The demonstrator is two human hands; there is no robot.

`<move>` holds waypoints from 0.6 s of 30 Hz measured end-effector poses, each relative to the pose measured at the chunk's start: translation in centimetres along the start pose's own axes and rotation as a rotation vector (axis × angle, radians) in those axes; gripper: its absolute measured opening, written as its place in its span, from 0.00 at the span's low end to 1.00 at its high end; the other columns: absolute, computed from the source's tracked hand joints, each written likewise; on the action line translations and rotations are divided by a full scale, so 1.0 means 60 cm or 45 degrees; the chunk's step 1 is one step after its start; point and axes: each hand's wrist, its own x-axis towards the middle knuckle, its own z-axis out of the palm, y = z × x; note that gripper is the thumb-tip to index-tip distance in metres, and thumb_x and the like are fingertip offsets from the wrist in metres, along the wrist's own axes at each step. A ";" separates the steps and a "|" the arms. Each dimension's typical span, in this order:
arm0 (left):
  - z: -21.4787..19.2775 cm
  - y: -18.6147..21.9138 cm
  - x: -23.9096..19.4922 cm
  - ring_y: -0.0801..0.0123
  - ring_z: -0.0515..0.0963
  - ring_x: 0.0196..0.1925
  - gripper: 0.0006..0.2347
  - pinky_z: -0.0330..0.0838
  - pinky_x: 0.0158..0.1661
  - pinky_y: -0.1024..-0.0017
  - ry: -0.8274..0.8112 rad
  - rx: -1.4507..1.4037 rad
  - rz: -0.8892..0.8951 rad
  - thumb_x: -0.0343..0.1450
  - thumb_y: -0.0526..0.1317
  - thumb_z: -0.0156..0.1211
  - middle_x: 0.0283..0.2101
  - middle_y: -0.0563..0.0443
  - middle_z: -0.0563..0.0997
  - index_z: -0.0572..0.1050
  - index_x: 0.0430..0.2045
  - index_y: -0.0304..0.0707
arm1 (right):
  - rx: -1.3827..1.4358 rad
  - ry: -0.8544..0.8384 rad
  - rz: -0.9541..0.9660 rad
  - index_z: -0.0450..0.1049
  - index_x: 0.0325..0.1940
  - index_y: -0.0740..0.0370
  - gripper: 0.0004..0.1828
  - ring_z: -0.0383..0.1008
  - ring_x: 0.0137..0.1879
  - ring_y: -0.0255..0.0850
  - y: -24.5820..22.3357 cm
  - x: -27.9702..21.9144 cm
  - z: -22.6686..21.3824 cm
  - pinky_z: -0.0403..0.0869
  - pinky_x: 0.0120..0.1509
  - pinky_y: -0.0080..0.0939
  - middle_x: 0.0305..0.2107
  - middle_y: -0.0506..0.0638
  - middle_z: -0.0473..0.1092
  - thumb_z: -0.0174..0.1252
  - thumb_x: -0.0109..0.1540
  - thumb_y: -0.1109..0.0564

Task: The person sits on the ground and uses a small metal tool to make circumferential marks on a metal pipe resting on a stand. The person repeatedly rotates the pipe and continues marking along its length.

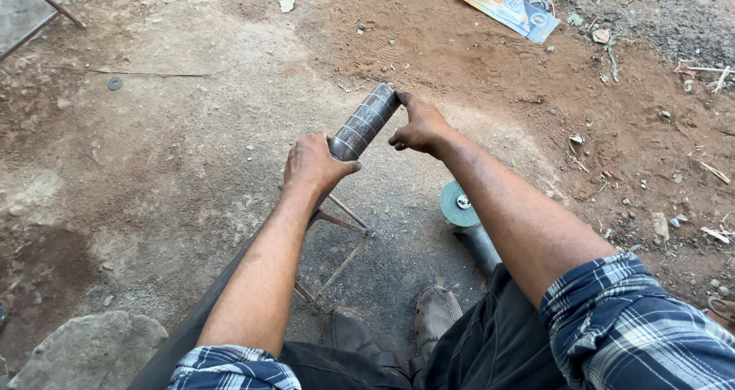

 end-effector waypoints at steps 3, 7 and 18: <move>0.001 -0.008 0.005 0.65 0.84 0.39 0.24 0.80 0.42 0.63 -0.045 -0.072 -0.022 0.59 0.54 0.77 0.39 0.44 0.84 0.79 0.41 0.37 | 0.022 -0.006 -0.002 0.47 0.78 0.58 0.51 0.79 0.50 0.43 -0.001 -0.002 -0.001 0.84 0.50 0.39 0.68 0.58 0.58 0.65 0.55 0.70; 0.000 -0.012 0.009 0.65 0.84 0.39 0.24 0.80 0.43 0.62 -0.088 -0.095 -0.032 0.59 0.54 0.77 0.39 0.45 0.84 0.81 0.41 0.39 | 0.032 -0.011 0.023 0.47 0.78 0.57 0.51 0.79 0.49 0.43 -0.005 -0.004 0.000 0.84 0.50 0.39 0.67 0.60 0.59 0.65 0.56 0.70; 0.011 -0.020 0.018 0.68 0.83 0.38 0.28 0.79 0.43 0.62 -0.026 -0.165 -0.039 0.56 0.53 0.79 0.40 0.46 0.82 0.76 0.45 0.38 | -0.017 -0.019 0.047 0.45 0.79 0.54 0.53 0.79 0.48 0.41 -0.004 -0.005 0.000 0.82 0.52 0.39 0.68 0.60 0.57 0.66 0.56 0.68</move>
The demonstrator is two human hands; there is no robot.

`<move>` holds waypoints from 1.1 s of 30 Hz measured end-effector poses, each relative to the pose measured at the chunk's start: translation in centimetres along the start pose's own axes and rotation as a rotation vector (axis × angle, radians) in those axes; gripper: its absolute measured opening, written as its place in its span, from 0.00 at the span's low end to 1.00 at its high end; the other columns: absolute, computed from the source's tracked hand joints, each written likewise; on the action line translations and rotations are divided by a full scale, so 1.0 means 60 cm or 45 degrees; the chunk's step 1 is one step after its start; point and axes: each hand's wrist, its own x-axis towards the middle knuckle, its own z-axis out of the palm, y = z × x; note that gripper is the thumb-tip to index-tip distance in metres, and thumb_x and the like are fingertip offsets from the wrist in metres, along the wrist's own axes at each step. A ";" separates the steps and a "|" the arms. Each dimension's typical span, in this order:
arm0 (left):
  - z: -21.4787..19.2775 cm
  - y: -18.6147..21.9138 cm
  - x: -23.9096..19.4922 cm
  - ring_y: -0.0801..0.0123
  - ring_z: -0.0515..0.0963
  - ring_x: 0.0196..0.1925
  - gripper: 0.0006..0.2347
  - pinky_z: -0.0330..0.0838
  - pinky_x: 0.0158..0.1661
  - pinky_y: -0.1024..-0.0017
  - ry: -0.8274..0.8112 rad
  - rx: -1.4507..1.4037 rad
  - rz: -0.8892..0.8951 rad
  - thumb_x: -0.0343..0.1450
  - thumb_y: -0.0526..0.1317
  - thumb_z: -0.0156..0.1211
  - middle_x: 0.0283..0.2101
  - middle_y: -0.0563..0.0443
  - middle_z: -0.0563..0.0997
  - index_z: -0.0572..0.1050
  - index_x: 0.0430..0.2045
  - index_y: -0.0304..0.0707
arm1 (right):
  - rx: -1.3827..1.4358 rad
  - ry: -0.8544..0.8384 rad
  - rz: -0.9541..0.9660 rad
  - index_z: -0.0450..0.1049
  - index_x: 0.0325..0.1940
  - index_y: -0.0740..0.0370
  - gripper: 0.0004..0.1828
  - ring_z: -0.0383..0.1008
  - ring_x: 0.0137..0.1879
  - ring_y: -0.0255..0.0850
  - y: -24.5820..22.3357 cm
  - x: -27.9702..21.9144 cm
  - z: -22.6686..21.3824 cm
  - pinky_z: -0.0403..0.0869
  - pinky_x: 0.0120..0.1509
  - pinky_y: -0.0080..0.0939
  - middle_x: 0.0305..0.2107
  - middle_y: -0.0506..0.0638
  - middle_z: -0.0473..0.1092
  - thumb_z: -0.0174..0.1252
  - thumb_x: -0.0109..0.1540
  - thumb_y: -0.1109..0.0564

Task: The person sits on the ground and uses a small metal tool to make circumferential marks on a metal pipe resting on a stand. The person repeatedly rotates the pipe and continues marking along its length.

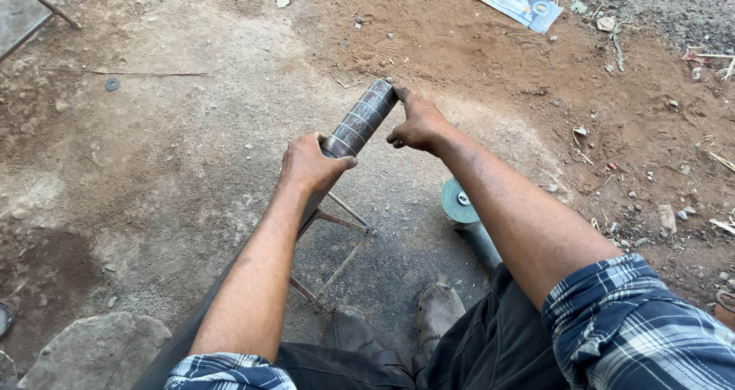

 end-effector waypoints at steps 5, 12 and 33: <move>-0.005 -0.005 -0.002 0.68 0.84 0.39 0.22 0.81 0.44 0.62 -0.092 -0.053 0.052 0.62 0.54 0.71 0.40 0.47 0.85 0.80 0.45 0.42 | -0.010 0.005 -0.026 0.45 0.79 0.55 0.54 0.78 0.49 0.41 0.004 0.005 -0.001 0.83 0.52 0.39 0.68 0.59 0.57 0.66 0.55 0.68; -0.005 0.011 -0.012 0.65 0.82 0.41 0.33 0.78 0.46 0.61 -0.012 0.113 -0.004 0.54 0.56 0.82 0.41 0.45 0.82 0.74 0.46 0.38 | -0.047 0.019 -0.063 0.45 0.79 0.55 0.54 0.79 0.50 0.42 0.005 0.004 -0.002 0.83 0.49 0.38 0.65 0.61 0.61 0.67 0.55 0.68; 0.001 0.011 -0.012 0.64 0.82 0.44 0.31 0.78 0.47 0.61 0.020 0.166 0.049 0.56 0.56 0.80 0.43 0.44 0.81 0.75 0.46 0.37 | -0.051 0.012 -0.039 0.45 0.78 0.59 0.52 0.79 0.46 0.40 0.005 0.001 -0.001 0.82 0.49 0.38 0.68 0.59 0.58 0.66 0.56 0.68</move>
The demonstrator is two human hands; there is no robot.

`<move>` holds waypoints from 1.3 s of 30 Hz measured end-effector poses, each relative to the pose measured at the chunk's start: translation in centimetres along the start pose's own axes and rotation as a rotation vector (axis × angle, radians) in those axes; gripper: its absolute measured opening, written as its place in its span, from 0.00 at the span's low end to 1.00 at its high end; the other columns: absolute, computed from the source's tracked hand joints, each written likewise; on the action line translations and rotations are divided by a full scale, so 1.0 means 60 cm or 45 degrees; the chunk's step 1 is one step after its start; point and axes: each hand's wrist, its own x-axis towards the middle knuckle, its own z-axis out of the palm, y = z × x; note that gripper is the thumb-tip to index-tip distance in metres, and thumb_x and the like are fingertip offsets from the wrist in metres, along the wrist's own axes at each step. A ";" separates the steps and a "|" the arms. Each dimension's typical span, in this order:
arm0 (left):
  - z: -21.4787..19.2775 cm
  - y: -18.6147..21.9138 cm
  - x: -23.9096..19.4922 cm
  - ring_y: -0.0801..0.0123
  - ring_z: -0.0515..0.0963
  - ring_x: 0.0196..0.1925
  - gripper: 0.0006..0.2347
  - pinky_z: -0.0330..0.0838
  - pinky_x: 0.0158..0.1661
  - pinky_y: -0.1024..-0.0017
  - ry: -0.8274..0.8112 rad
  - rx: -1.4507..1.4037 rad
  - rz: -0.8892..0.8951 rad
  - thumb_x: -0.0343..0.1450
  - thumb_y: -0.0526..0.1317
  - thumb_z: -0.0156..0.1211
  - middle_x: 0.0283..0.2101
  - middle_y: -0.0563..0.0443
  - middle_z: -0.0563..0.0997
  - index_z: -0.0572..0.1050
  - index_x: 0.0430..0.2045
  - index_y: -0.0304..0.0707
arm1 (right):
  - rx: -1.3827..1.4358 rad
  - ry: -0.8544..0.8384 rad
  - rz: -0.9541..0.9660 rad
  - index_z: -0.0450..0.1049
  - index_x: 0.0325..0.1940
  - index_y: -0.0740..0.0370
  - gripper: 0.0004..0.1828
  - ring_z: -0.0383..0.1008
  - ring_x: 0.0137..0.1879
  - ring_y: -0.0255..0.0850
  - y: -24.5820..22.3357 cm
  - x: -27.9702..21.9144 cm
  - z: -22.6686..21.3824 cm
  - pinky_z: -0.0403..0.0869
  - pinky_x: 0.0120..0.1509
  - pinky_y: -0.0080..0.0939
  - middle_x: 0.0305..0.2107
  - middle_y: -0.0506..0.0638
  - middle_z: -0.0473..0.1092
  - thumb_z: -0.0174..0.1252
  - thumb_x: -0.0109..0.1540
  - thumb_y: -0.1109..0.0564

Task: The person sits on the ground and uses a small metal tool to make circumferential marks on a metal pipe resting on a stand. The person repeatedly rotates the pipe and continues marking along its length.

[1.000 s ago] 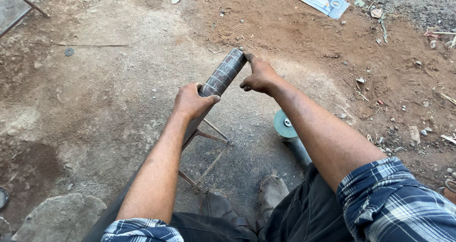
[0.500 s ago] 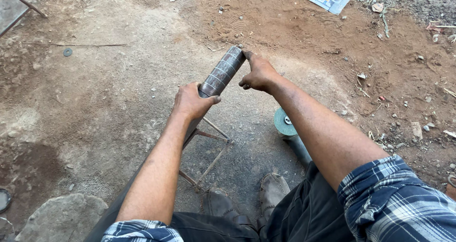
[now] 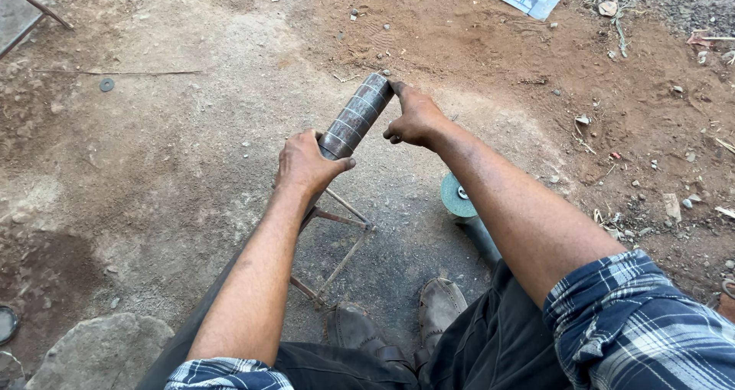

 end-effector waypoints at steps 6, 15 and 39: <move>0.002 -0.003 -0.002 0.66 0.83 0.38 0.22 0.79 0.43 0.63 -0.040 -0.103 -0.024 0.61 0.54 0.75 0.38 0.47 0.84 0.78 0.41 0.40 | 0.000 -0.005 0.008 0.44 0.79 0.58 0.53 0.80 0.46 0.40 0.002 0.001 0.001 0.82 0.49 0.38 0.66 0.61 0.61 0.66 0.56 0.67; 0.002 -0.002 0.000 0.66 0.82 0.39 0.30 0.78 0.43 0.62 0.045 -0.158 0.009 0.55 0.55 0.80 0.39 0.46 0.82 0.75 0.46 0.38 | -0.005 0.011 -0.027 0.45 0.78 0.59 0.53 0.79 0.47 0.40 0.004 0.001 0.001 0.83 0.48 0.38 0.66 0.60 0.60 0.66 0.55 0.68; -0.005 -0.001 -0.003 0.70 0.82 0.32 0.19 0.77 0.36 0.66 -0.057 -0.193 -0.036 0.62 0.54 0.74 0.33 0.51 0.84 0.80 0.38 0.42 | 0.020 -0.012 0.006 0.46 0.78 0.58 0.51 0.79 0.47 0.40 -0.001 -0.004 0.000 0.82 0.48 0.38 0.67 0.61 0.59 0.65 0.56 0.69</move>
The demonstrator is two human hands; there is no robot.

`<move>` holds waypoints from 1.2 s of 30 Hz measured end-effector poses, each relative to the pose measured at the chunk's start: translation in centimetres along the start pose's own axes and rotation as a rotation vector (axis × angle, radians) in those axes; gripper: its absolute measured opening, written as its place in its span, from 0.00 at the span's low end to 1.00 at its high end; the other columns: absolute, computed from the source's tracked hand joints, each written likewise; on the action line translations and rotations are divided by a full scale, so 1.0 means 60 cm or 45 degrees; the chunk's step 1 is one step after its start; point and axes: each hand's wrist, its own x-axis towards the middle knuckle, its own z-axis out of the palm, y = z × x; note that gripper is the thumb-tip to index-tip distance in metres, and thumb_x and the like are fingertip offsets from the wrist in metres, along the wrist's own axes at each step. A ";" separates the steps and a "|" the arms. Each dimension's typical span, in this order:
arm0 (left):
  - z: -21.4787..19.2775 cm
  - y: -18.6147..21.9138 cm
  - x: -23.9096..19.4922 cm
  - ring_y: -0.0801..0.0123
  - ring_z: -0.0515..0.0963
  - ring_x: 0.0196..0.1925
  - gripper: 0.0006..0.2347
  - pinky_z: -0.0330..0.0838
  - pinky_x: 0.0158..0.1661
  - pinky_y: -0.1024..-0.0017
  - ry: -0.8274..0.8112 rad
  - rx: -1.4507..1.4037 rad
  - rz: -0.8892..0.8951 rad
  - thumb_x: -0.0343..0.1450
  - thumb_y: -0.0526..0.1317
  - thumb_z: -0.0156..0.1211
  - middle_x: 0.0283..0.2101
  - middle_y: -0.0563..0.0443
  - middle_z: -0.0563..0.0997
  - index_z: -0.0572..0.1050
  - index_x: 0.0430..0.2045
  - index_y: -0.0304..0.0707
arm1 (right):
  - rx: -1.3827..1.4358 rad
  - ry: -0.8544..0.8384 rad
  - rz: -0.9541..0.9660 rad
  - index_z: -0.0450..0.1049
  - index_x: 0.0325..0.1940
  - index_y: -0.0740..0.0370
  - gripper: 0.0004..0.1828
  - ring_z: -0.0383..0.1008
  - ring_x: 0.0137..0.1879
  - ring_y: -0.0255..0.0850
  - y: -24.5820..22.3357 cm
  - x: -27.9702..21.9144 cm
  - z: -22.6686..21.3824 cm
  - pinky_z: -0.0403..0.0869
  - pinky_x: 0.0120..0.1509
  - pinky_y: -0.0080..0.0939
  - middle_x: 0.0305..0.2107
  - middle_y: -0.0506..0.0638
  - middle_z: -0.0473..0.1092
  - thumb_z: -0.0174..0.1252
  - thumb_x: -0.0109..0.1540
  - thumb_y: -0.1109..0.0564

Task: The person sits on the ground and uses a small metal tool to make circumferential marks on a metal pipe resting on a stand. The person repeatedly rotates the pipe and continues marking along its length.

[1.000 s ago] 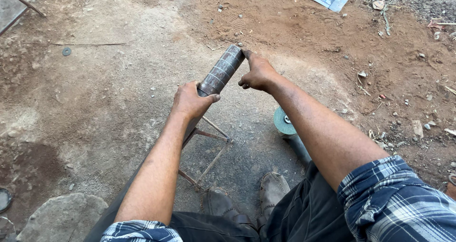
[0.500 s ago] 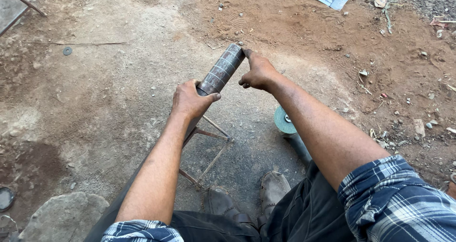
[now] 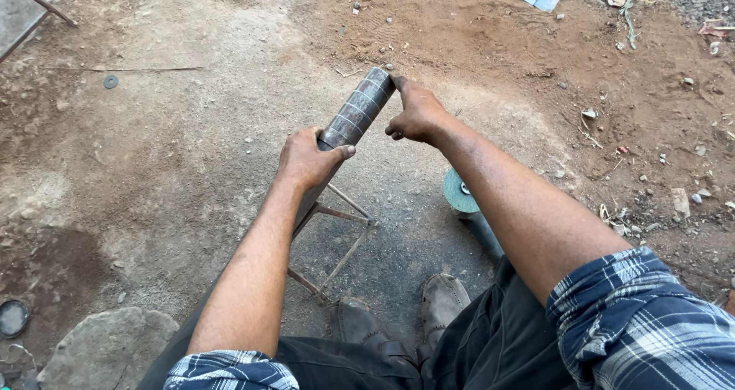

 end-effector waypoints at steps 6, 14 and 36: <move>0.004 -0.002 0.004 0.70 0.81 0.33 0.17 0.77 0.37 0.65 -0.012 0.009 0.004 0.64 0.53 0.73 0.33 0.51 0.83 0.80 0.37 0.44 | -0.002 0.006 -0.020 0.45 0.78 0.57 0.52 0.79 0.46 0.41 -0.001 -0.001 0.000 0.82 0.48 0.39 0.67 0.61 0.59 0.65 0.55 0.70; 0.003 -0.003 0.004 0.70 0.82 0.33 0.16 0.78 0.37 0.65 -0.075 -0.066 -0.038 0.66 0.52 0.70 0.34 0.50 0.84 0.80 0.38 0.42 | -0.032 -0.016 0.040 0.43 0.80 0.53 0.54 0.77 0.45 0.38 -0.002 0.002 0.003 0.81 0.48 0.39 0.70 0.60 0.55 0.65 0.57 0.69; 0.000 0.005 0.006 0.66 0.83 0.35 0.16 0.78 0.41 0.62 -0.105 -0.135 -0.128 0.66 0.49 0.70 0.37 0.47 0.85 0.80 0.41 0.40 | -0.056 -0.015 0.037 0.41 0.81 0.50 0.56 0.77 0.43 0.38 0.001 0.008 0.004 0.82 0.45 0.37 0.66 0.61 0.60 0.64 0.56 0.69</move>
